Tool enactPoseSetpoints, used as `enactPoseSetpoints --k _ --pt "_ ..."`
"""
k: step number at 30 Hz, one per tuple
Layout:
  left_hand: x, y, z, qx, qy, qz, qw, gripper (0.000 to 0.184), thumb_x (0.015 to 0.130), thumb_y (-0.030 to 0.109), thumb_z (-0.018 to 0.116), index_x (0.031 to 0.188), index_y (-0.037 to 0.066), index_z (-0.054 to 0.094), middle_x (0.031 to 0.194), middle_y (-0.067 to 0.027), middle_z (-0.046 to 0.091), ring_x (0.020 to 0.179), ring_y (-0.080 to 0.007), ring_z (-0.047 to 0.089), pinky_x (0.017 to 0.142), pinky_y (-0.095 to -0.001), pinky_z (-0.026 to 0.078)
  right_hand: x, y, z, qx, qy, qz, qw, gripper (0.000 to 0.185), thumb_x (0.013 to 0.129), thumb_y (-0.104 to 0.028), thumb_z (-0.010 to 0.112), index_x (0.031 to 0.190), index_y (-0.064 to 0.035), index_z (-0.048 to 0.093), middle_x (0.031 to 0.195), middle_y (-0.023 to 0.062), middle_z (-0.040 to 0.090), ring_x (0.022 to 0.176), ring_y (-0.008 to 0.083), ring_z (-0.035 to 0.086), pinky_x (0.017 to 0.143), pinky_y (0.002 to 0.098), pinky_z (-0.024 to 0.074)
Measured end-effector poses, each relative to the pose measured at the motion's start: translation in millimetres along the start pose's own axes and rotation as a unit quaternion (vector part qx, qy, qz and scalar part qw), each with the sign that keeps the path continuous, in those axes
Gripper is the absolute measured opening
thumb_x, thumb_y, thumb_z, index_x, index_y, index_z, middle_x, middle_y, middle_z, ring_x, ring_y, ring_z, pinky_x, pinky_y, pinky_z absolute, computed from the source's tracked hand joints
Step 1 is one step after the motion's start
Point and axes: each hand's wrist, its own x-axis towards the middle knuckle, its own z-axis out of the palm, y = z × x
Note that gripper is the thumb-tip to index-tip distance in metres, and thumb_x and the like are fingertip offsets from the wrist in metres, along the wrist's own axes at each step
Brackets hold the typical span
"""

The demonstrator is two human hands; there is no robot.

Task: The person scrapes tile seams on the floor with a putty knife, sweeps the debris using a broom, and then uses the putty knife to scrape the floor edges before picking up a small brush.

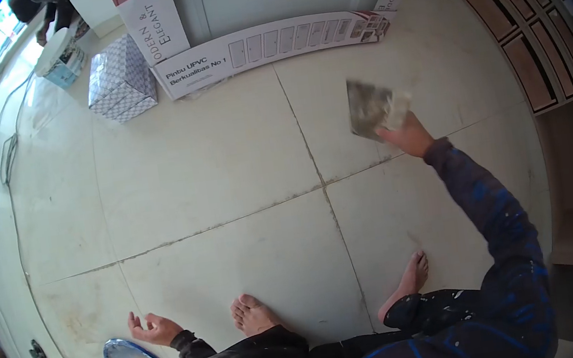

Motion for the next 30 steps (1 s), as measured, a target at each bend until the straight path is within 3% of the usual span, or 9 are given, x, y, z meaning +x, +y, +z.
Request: enactPoseSetpoints --k 7,9,12,15,18,22,24,26,30 --pt "-27.4 32.4 36.9 -0.079 -0.141 0.094 0.982 0.042 0.079 -0.008 0.045 0.120 0.002 0.053 0.113 -0.0108 0.055 0.097 -0.0214 0.058 0.076 -0.0274 0.048 114.4 -65.8 152.1 0.224 0.248 -0.047 0.941 0.028 0.084 -0.018 0.069 0.096 0.0073 0.064 0.090 0.0131 0.070 0.082 0.0210 0.066 0.076 0.0338 0.0500" --pt "-38.4 77.7 46.6 -0.122 -0.220 0.115 0.961 0.042 0.076 -0.008 0.052 0.117 0.002 0.054 0.114 -0.0115 0.056 0.096 -0.0223 0.058 0.072 -0.0281 0.050 105.7 -123.8 195.3 0.291 0.216 -0.062 0.930 0.028 0.086 -0.017 0.068 0.099 0.0069 0.065 0.092 0.0137 0.070 0.085 0.0219 0.067 0.078 0.0343 0.0502" --pt "-40.7 138.0 63.5 -0.105 -0.329 0.178 0.921 0.064 0.073 0.001 0.065 0.133 0.001 0.041 0.131 -0.0179 0.047 0.119 -0.0340 0.047 0.094 -0.0386 0.045 60.5 -203.3 250.9 0.279 0.161 -0.087 0.943 0.028 0.088 -0.017 0.065 0.104 0.0069 0.063 0.097 0.0149 0.069 0.089 0.0238 0.066 0.081 0.0353 0.0499" --pt "-26.6 156.1 83.3 -0.074 -0.345 0.193 0.916 0.078 0.076 0.013 0.068 0.143 0.001 0.031 0.145 -0.0194 0.035 0.133 -0.0375 0.035 0.105 -0.0451 0.035 16.9 -249.9 302.4 0.256 0.113 -0.160 0.946 0.032 0.090 -0.016 0.062 0.112 0.0075 0.059 0.106 0.0188 0.066 0.095 0.0277 0.065 0.085 0.0360 0.0486" --pt "-12.1 121.1 115.8 -0.115 -0.294 0.178 0.932 0.070 0.083 0.018 0.062 0.143 0.000 0.031 0.145 -0.0213 0.036 0.132 -0.0376 0.038 0.104 -0.0428 0.037 -20.5 -289.4 324.1 0.282 -0.026 -0.159 0.946 0.039 0.089 -0.015 0.062 0.121 0.0073 0.054 0.112 0.0218 0.063 0.103 0.0319 0.061 0.090 0.0374 0.0463" --pt "30.2 94.5 130.2 -0.271 -0.283 0.016 0.920 0.060 0.086 0.016 0.058 0.139 -0.001 0.038 0.127 -0.0236 0.054 0.114 -0.0368 0.056 0.093 -0.0363 0.046 -28.1 -326.3 332.2 0.221 -0.141 -0.219 0.940 0.050 0.086 -0.014 0.065 0.129 0.0054 0.049 0.122 0.0243 0.056 0.117 0.0379 0.052 0.099 0.0423 0.0409" --pt "72.6 74.7 153.7 -0.268 -0.185 0.074 0.942 0.049 0.083 0.015 0.062 0.129 0.002 0.051 0.111 -0.0220 0.063 0.099 -0.0352 0.063 0.084 -0.0352 0.050 -27.8 -340.0 330.3 0.215 -0.150 -0.286 0.922 0.054 0.084 -0.014 0.066 0.131 0.0040 0.047 0.129 0.0247 0.051 0.123 0.0406 0.046 0.103 0.0456 0.0376" --pt "130.0 57.9 189.0 -0.167 -0.123 0.119 0.971 0.030 0.081 0.014 0.064 0.109 0.003 0.062 0.091 -0.0224 0.065 0.084 -0.0355 0.066 0.072 -0.0382 0.052 -43.5 -329.6 332.2 0.201 -0.143 -0.312 0.917 0.048 0.082 -0.009 0.069 0.125 0.0027 0.051 0.123 0.0210 0.054 0.107 0.0341 0.058 0.086 0.0377 0.0492" --pt "219.3 39.8 256.6 -0.158 -0.111 0.029 0.981 0.022 0.080 0.020 0.064 0.080 -0.002 0.064 0.072 -0.0252 0.061 0.071 -0.0422 0.062 0.062 -0.0444 0.049 -104.4 -260.0 339.2 0.197 -0.309 -0.181 0.913 0.042 0.082 -0.005 0.065 0.122 0.0005 0.055 0.120 0.0185 0.058 0.104 0.0329 0.060 0.085 0.0371 0.0504"
